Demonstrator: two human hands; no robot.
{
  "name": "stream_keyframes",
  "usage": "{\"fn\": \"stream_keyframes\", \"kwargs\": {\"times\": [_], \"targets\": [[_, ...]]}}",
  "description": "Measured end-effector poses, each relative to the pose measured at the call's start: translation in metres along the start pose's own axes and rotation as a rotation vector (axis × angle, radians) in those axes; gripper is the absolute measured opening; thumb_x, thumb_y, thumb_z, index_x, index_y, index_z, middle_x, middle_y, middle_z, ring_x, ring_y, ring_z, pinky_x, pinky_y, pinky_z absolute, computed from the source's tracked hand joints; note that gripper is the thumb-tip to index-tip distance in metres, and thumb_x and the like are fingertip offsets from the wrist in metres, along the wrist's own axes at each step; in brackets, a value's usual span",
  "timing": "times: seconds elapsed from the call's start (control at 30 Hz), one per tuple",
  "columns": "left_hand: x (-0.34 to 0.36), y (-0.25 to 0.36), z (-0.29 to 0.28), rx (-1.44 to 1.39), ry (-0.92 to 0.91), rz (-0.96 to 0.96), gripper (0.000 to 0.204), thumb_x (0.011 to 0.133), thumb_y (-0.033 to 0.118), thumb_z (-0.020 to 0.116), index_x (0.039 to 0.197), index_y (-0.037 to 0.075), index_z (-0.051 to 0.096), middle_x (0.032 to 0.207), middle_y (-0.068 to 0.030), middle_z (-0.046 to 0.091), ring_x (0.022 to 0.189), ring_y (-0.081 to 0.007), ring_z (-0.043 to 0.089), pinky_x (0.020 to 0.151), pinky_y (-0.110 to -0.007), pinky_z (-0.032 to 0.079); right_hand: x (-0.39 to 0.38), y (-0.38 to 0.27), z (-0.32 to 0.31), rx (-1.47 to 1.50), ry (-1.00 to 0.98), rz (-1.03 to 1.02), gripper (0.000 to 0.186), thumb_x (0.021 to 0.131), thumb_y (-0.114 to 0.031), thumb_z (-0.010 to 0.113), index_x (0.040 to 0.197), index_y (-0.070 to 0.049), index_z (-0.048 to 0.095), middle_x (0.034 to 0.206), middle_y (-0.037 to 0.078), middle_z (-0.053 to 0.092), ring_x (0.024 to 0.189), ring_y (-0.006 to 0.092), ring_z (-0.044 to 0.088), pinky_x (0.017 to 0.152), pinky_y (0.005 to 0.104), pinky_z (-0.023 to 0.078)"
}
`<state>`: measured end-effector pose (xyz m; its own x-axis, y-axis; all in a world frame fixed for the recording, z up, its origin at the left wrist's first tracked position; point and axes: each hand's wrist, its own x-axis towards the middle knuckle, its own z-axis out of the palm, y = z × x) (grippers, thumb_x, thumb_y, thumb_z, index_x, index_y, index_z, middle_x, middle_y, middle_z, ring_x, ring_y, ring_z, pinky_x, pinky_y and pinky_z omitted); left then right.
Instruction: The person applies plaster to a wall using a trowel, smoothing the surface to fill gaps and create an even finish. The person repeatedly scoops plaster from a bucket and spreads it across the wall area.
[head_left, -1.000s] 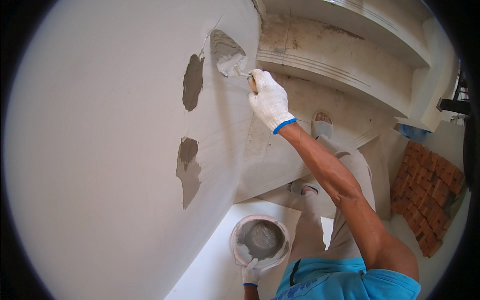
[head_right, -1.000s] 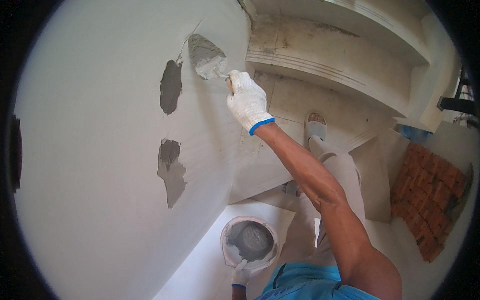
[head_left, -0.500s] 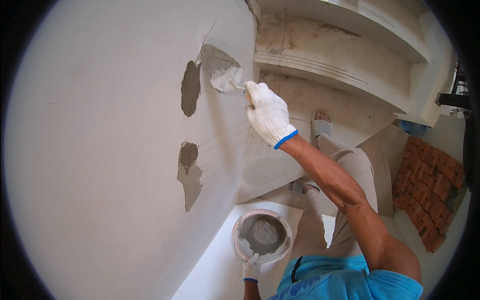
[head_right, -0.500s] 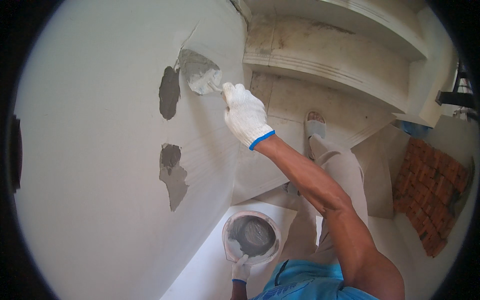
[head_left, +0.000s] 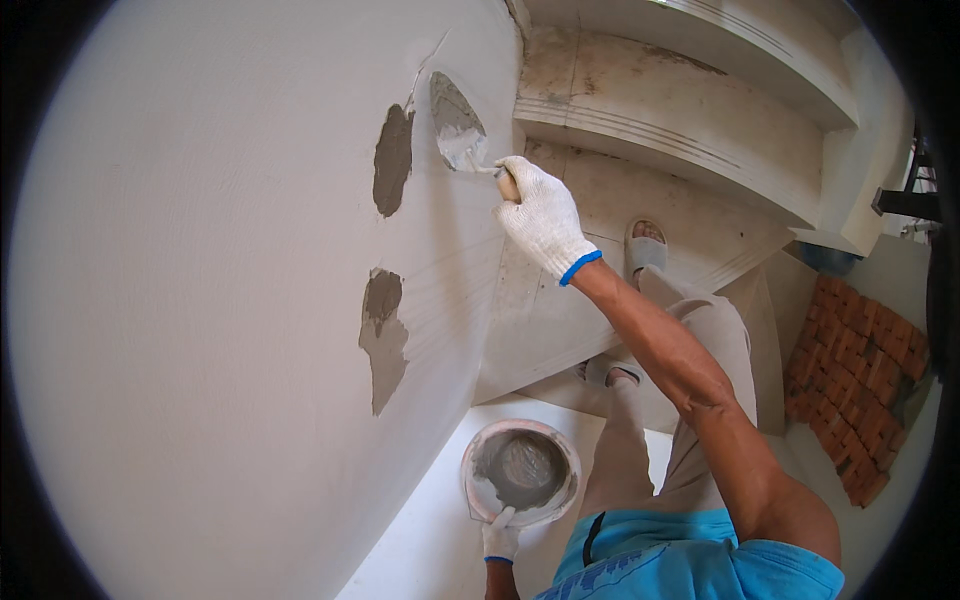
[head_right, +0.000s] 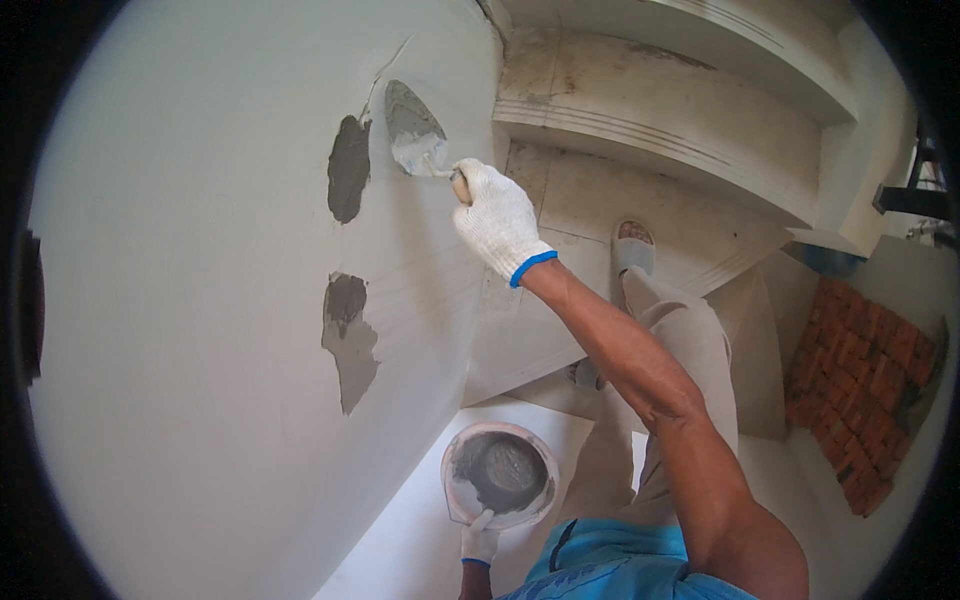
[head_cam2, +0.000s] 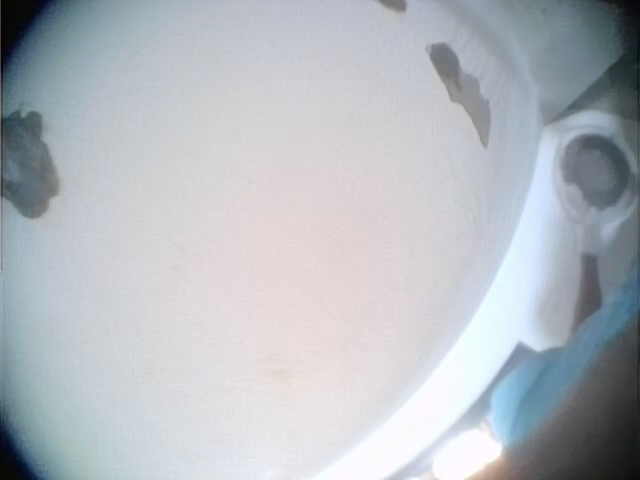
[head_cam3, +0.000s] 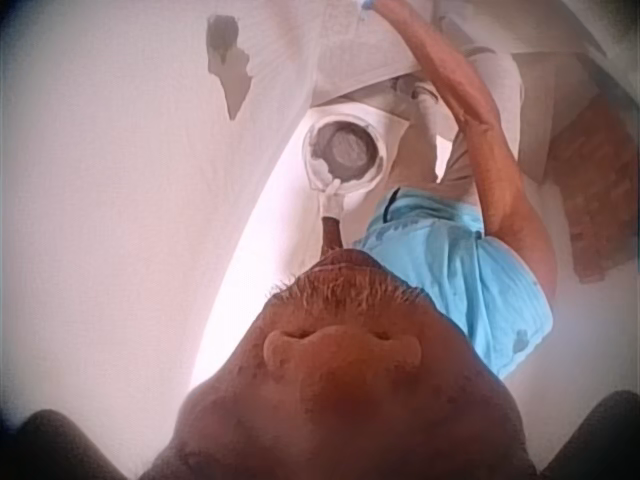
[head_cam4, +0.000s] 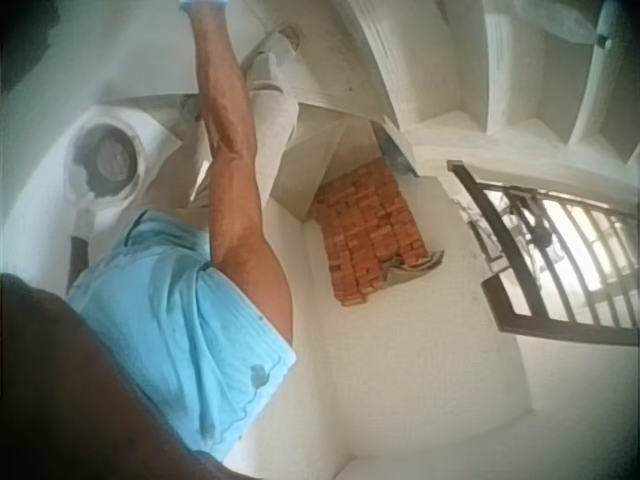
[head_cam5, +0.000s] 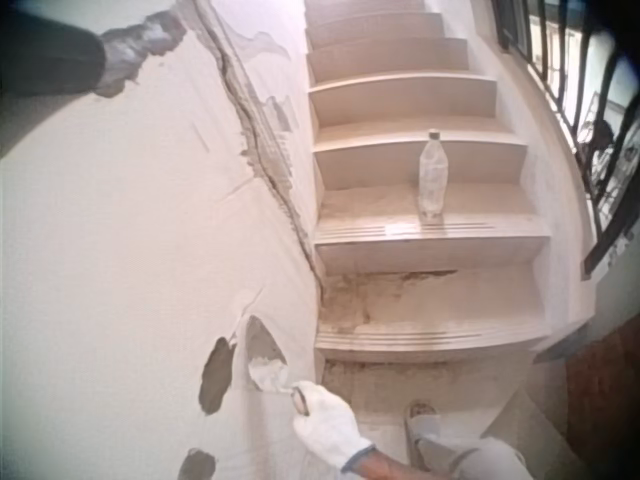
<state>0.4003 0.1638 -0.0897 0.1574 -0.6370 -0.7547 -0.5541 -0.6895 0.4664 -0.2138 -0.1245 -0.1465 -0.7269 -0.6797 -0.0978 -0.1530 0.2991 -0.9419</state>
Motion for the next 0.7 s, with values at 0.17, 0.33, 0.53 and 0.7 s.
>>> {"fn": "stream_keyframes", "kwargs": {"times": [0.17, 0.33, 0.53, 0.7], "targets": [[-0.016, 0.036, 0.009, 0.549, -0.092, 0.172, 0.020, 0.097, 0.004, 0.070, 0.114, -0.006, 0.074, 0.110, -0.0152, 0.075, 0.107, -0.0225, 0.071, 0.096, -0.035, 0.055, -0.003, -0.010, 0.007, -0.059, 0.048, -0.038, 0.033, 0.085, -0.008, 0.064, 0.118, -0.007, 0.063, 0.108, 0.023, 0.068, 0.102, 0.0463, 0.067, 0.086, 0.0543, 0.054], [-0.019, 0.040, 0.013, 0.522, -0.078, 0.259, 0.015, 0.098, 0.006, 0.075, 0.110, -0.003, 0.077, 0.108, -0.0111, 0.074, 0.098, -0.0213, 0.070, 0.087, -0.035, 0.057, -0.027, -0.012, 0.007, -0.077, -0.011, -0.011, 0.034, 0.085, -0.010, 0.066, 0.119, -0.008, 0.062, 0.109, 0.021, 0.068, 0.102, 0.0452, 0.067, 0.086, 0.0538, 0.054], [-0.006, 0.045, 0.020, -0.450, 0.115, -0.323, 0.016, 0.096, 0.005, 0.076, 0.110, 0.000, 0.078, 0.105, -0.0137, 0.075, 0.095, -0.0226, 0.072, 0.085, -0.038, 0.058, -0.015, -0.003, 0.003, 0.051, 0.002, -0.015, 0.041, 0.084, -0.008, 0.064, 0.125, -0.008, 0.063, 0.111, 0.022, 0.070, 0.102, 0.0452, 0.067, 0.086, 0.0524, 0.054], [-0.016, 0.042, 0.012, 0.672, -0.050, 0.438, 0.017, 0.095, 0.005, 0.077, 0.111, 0.004, 0.079, 0.094, -0.0160, 0.075, 0.087, -0.0258, 0.073, 0.078, -0.039, 0.059, -0.006, -0.020, 0.001, 0.160, -0.027, 0.049, 0.045, 0.083, -0.007, 0.067, 0.127, -0.004, 0.063, 0.107, 0.024, 0.069, 0.099, 0.0445, 0.067, 0.086, 0.0469, 0.054]]}}
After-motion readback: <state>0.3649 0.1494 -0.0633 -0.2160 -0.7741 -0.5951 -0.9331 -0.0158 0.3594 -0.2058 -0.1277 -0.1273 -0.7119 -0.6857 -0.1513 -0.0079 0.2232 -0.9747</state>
